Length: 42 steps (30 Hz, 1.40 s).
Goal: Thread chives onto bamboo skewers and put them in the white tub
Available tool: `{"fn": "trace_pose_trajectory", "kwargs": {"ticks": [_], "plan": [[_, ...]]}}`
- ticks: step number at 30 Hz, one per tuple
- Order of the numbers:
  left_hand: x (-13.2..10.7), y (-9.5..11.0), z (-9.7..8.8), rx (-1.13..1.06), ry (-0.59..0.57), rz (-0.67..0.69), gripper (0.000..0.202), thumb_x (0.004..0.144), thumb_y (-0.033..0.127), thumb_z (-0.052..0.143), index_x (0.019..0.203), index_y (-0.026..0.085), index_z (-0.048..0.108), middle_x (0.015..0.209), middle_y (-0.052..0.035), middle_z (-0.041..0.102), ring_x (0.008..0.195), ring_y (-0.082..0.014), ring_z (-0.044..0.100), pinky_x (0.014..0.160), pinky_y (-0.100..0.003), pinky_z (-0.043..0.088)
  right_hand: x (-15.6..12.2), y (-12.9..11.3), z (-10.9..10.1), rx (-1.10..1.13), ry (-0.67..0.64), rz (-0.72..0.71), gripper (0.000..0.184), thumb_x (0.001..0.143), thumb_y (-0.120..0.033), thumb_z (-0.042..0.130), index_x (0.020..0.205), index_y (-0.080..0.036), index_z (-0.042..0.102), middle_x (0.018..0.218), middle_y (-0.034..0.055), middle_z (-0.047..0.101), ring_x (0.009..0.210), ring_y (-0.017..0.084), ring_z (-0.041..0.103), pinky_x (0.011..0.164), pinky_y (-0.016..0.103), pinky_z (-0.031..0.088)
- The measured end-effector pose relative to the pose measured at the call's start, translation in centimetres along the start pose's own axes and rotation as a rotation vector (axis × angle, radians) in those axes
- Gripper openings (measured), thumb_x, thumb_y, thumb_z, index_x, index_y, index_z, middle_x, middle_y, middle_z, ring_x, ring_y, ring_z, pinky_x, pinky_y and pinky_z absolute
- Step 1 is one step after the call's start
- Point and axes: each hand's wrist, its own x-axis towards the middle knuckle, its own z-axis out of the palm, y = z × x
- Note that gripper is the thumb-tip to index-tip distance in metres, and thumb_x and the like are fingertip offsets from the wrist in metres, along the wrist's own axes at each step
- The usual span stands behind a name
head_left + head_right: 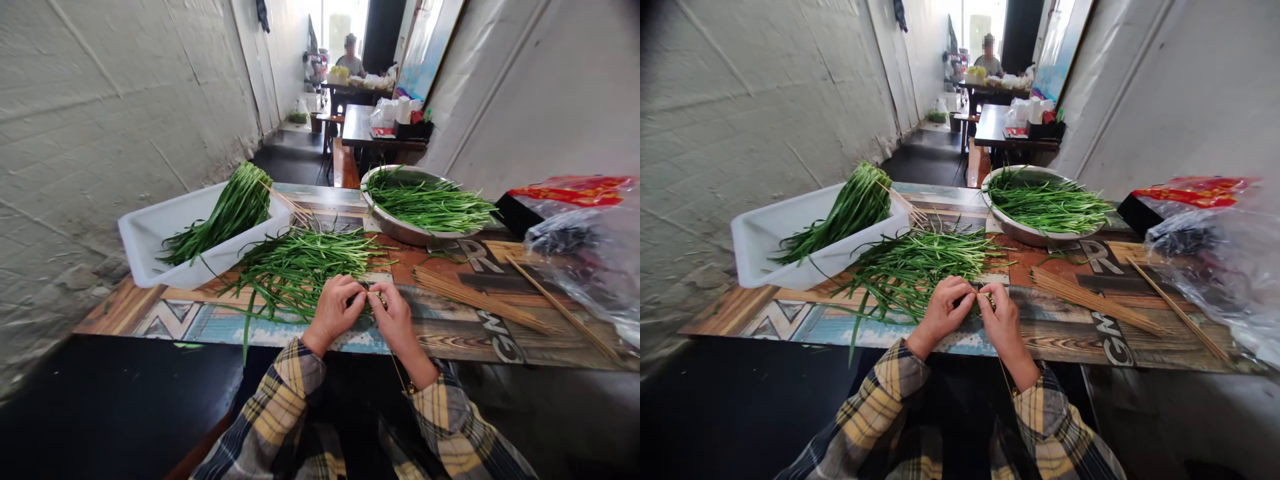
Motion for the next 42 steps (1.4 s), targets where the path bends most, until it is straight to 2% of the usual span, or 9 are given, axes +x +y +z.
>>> {"fn": "trace_pose_trajectory", "kwargs": {"ticks": [2, 7, 9, 15, 20, 24, 27, 33, 42], "plan": [[-0.2, 0.0, 0.0, -0.001, 0.071, -0.004, 0.019, 0.090, 0.023, 0.050, 0.082, 0.021, 0.067, 0.085, -0.0039, 0.065, 0.085, -0.0180, 0.056, 0.079, -0.033, 0.042, 0.0, 0.1, 0.1, -0.010, 0.004, 0.002, 0.019, 0.089, -0.035, 0.048, 0.095, -0.020, 0.057, 0.088, 0.0033, 0.066, 0.080, 0.017, 0.062, 0.073, 0.027, 0.046], [-0.3, -0.9, 0.0, 0.065, 0.437, -0.183, 0.019, 0.089, 0.016, 0.048, 0.098, 0.021, 0.065, 0.096, -0.0056, 0.065, 0.094, -0.0203, 0.055, 0.085, -0.037, 0.041, 0.1, -0.2, 0.1, -0.046, -0.028, 0.004, 0.023, 0.089, -0.035, 0.047, 0.099, -0.019, 0.060, 0.086, 0.0037, 0.068, 0.073, 0.017, 0.062, 0.070, 0.027, 0.046], [-0.2, -1.2, 0.1, 0.127, 0.488, -0.240, 0.019, 0.088, 0.015, 0.049, 0.099, 0.021, 0.064, 0.097, -0.0059, 0.065, 0.095, -0.0216, 0.054, 0.085, -0.038, 0.040, 0.1, -0.3, 0.0, -0.062, -0.047, 0.003, 0.024, 0.090, -0.034, 0.046, 0.099, -0.019, 0.061, 0.084, 0.0037, 0.069, 0.070, 0.016, 0.062, 0.069, 0.027, 0.046], [-0.1, -0.8, 0.1, 0.308, 0.395, -0.315, 0.012, 0.086, 0.020, 0.056, 0.091, 0.022, 0.066, 0.098, -0.0064, 0.065, 0.097, -0.0256, 0.051, 0.082, -0.041, 0.037, 0.1, -0.4, 0.1, -0.079, -0.058, -0.003, 0.025, 0.090, -0.035, 0.044, 0.095, -0.020, 0.063, 0.088, 0.0039, 0.071, 0.073, 0.017, 0.064, 0.068, 0.027, 0.046], [-0.6, -1.5, -2.4, 0.536, 0.268, -0.297, 0.016, 0.087, 0.028, 0.056, 0.080, 0.022, 0.068, 0.099, -0.0080, 0.065, 0.100, -0.0295, 0.048, 0.083, -0.045, 0.033, 0.2, -0.3, 0.1, -0.075, -0.072, -0.009, 0.027, 0.091, -0.037, 0.044, 0.096, -0.019, 0.063, 0.087, 0.0039, 0.071, 0.073, 0.017, 0.065, 0.069, 0.027, 0.046], [-0.7, -2.8, -5.5, 0.676, 0.332, -0.365, 0.017, 0.086, 0.030, 0.055, 0.083, 0.022, 0.070, 0.100, -0.0093, 0.065, 0.100, -0.0315, 0.047, 0.079, -0.046, 0.033, 0.2, -0.2, 0.1, -0.062, -0.060, -0.019, 0.026, 0.091, -0.036, 0.044, 0.095, -0.019, 0.063, 0.086, 0.0042, 0.071, 0.075, 0.018, 0.065, 0.070, 0.027, 0.046], [-0.3, -2.6, -6.5, 0.691, 0.403, -0.379, 0.015, 0.086, 0.028, 0.056, 0.088, 0.023, 0.070, 0.102, -0.0088, 0.065, 0.099, -0.0310, 0.047, 0.077, -0.043, 0.033, 0.1, -0.1, 0.1, -0.048, -0.056, -0.026, 0.025, 0.091, -0.036, 0.045, 0.095, -0.019, 0.063, 0.088, 0.0047, 0.072, 0.077, 0.019, 0.066, 0.072, 0.028, 0.046], [1.7, -0.9, -4.8, 0.654, 0.226, -0.230, 0.012, 0.087, 0.025, 0.056, 0.088, 0.024, 0.068, 0.095, -0.0072, 0.065, 0.095, -0.0275, 0.050, 0.075, -0.040, 0.034, 0.0, -0.1, 0.2, -0.039, -0.056, -0.040, 0.025, 0.091, -0.036, 0.044, 0.096, -0.020, 0.063, 0.089, 0.0044, 0.072, 0.079, 0.019, 0.067, 0.072, 0.029, 0.046], [2.9, -2.9, -3.9, 0.775, 0.118, -0.269, 0.018, 0.084, 0.020, 0.056, 0.100, 0.022, 0.063, 0.094, -0.0099, 0.065, 0.095, -0.0293, 0.051, 0.077, -0.041, 0.033, 0.1, 0.1, 0.3, -0.032, -0.067, -0.049, 0.026, 0.092, -0.037, 0.044, 0.096, -0.021, 0.064, 0.089, 0.0039, 0.073, 0.078, 0.019, 0.067, 0.070, 0.029, 0.047]]}}
